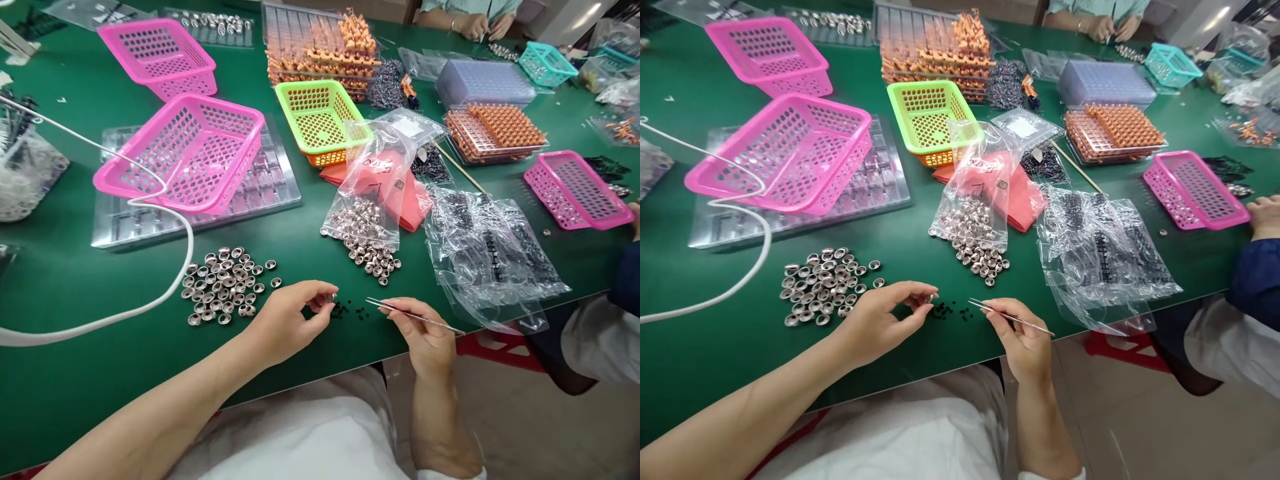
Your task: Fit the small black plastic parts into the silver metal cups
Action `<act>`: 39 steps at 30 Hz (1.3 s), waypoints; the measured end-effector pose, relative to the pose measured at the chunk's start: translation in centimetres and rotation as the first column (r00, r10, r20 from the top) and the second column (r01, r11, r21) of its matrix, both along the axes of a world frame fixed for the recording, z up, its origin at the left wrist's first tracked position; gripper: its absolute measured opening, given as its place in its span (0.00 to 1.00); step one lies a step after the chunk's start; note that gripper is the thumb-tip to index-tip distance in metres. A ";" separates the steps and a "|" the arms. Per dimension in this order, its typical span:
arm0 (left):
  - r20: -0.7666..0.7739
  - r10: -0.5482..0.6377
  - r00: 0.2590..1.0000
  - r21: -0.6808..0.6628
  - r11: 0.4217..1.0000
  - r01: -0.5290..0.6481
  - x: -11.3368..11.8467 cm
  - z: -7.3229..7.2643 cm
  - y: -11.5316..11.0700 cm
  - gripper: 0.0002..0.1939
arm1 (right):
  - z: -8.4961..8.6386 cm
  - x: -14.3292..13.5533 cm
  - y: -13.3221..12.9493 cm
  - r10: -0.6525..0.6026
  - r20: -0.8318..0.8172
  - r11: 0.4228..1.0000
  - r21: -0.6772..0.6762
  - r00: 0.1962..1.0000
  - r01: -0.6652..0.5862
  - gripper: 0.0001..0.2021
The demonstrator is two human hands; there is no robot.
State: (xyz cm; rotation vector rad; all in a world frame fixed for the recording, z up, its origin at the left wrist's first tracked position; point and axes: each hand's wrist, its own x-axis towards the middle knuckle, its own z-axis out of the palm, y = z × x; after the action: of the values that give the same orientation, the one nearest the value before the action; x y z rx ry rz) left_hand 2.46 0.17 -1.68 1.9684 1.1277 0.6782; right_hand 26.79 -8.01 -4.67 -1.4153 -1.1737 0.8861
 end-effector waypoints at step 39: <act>0.026 0.035 0.999 -0.103 0.994 -0.032 -0.2 0.1 0.8 0.10 | -0.3 -0.8 -0.6 -0.039 0.187 0.997 0.072 0.982 0.026 0.06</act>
State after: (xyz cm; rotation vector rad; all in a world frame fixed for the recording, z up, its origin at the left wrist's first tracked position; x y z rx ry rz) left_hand 2.23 0.93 -1.62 1.8518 1.1579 0.6499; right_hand 25.99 -8.59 -4.96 -1.4819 -1.3065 0.6927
